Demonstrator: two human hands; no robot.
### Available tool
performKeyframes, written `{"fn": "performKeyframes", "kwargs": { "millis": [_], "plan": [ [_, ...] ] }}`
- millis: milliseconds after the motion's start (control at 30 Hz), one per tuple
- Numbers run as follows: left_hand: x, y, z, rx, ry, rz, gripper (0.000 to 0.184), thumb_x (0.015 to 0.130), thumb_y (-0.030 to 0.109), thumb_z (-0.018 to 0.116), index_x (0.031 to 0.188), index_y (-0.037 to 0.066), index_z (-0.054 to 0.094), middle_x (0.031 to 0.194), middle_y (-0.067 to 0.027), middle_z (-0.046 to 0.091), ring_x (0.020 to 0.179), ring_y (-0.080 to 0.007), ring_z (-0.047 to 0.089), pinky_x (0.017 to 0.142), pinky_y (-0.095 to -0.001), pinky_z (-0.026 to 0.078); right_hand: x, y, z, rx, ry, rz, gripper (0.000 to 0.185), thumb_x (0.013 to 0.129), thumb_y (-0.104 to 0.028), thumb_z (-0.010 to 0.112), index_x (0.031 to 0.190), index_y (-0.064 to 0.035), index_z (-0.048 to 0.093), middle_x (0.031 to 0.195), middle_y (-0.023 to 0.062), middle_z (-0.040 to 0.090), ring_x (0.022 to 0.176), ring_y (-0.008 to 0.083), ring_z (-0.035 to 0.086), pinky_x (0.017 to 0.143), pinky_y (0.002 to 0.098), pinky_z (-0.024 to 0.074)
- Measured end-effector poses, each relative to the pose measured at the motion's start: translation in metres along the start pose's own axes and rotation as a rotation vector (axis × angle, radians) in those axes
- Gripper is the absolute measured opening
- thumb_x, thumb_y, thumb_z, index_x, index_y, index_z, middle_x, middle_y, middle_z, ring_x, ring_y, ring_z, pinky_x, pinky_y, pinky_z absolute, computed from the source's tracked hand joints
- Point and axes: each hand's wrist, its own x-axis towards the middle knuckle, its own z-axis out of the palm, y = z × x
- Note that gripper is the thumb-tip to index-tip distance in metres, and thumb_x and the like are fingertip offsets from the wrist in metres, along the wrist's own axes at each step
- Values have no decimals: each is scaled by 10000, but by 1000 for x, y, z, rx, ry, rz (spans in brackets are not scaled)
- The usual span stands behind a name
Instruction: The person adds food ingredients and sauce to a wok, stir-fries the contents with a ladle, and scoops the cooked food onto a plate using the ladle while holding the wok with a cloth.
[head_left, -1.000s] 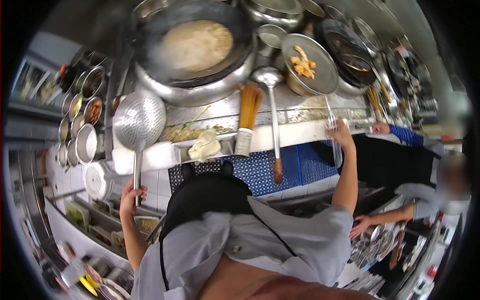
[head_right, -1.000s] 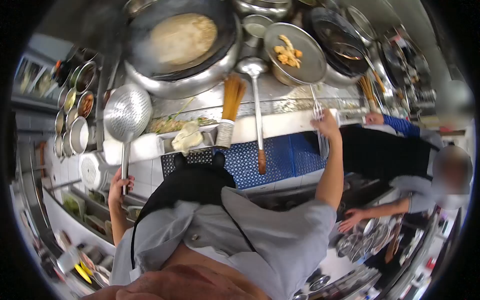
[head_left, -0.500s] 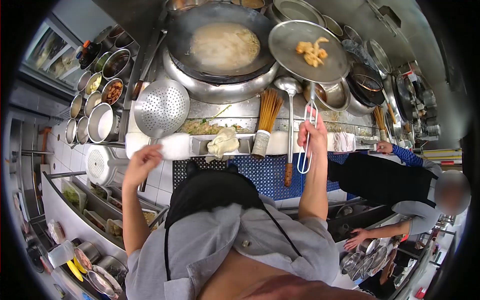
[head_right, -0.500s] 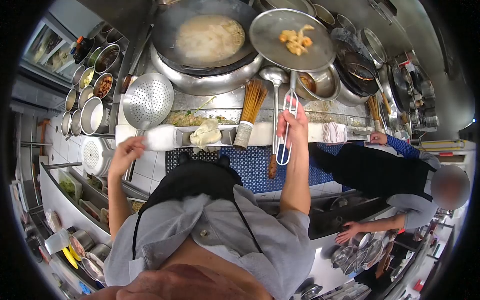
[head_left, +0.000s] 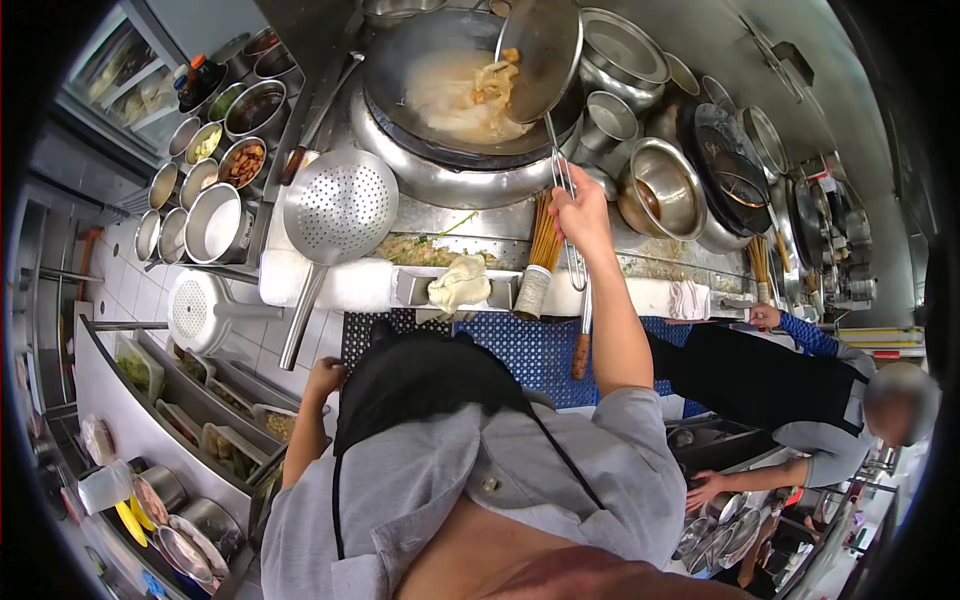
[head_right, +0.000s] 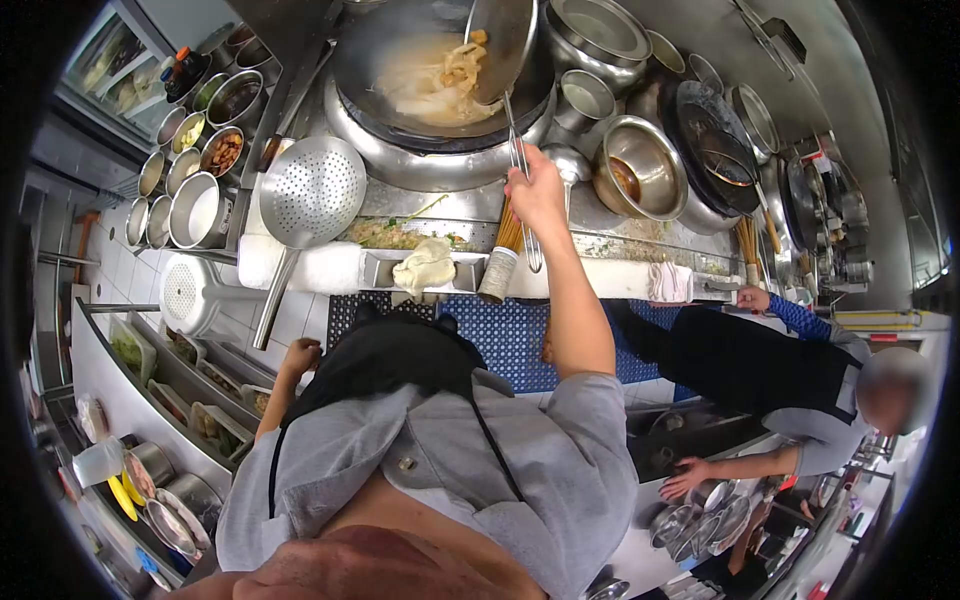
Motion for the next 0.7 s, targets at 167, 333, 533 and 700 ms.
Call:
{"fn": "performKeyframes", "kwargs": {
  "millis": [167, 333, 533, 700],
  "plan": [
    [-9, -61, -12, 94, -15, -226, 217, 778, 128, 621, 917, -23, 690, 596, -83, 607, 445, -141, 547, 400, -287, 425, 9, 7, 0, -81, 82, -78, 438, 905, -12, 503, 1338, -70, 483, 637, 53, 555, 421, 100, 480, 350, 260, 380],
    [-26, -9, 6, 223, 30, 77, 236, 777, 132, 604, 926, -30, 690, 652, -131, 650, 561, -217, 623, 531, -336, 494, -1, 1, -15, 274, 89, -47, 426, 897, 3, 498, 1321, -42, 487, 634, 64, 568, 405, 110, 487, 343, 262, 378],
    [-65, 141, 28, 323, 103, 477, 184, 797, 58, 593, 950, -17, 662, 716, -110, 641, 646, -191, 611, 600, -321, 479, -17, 20, -56, 560, -14, -1, 436, 896, -51, 572, 1322, -35, 477, 649, 74, 573, 404, 128, 485, 357, 273, 401],
    [-116, 216, 12, 686, 740, 910, 337, 798, 55, 591, 1135, 46, 604, 1049, -188, 587, 961, -369, 561, 832, -432, 455, -48, 66, -102, 740, 68, 26, 433, 934, -163, 575, 1336, -53, 456, 622, 51, 518, 437, 114, 470, 372, 261, 414]
  ]
}}
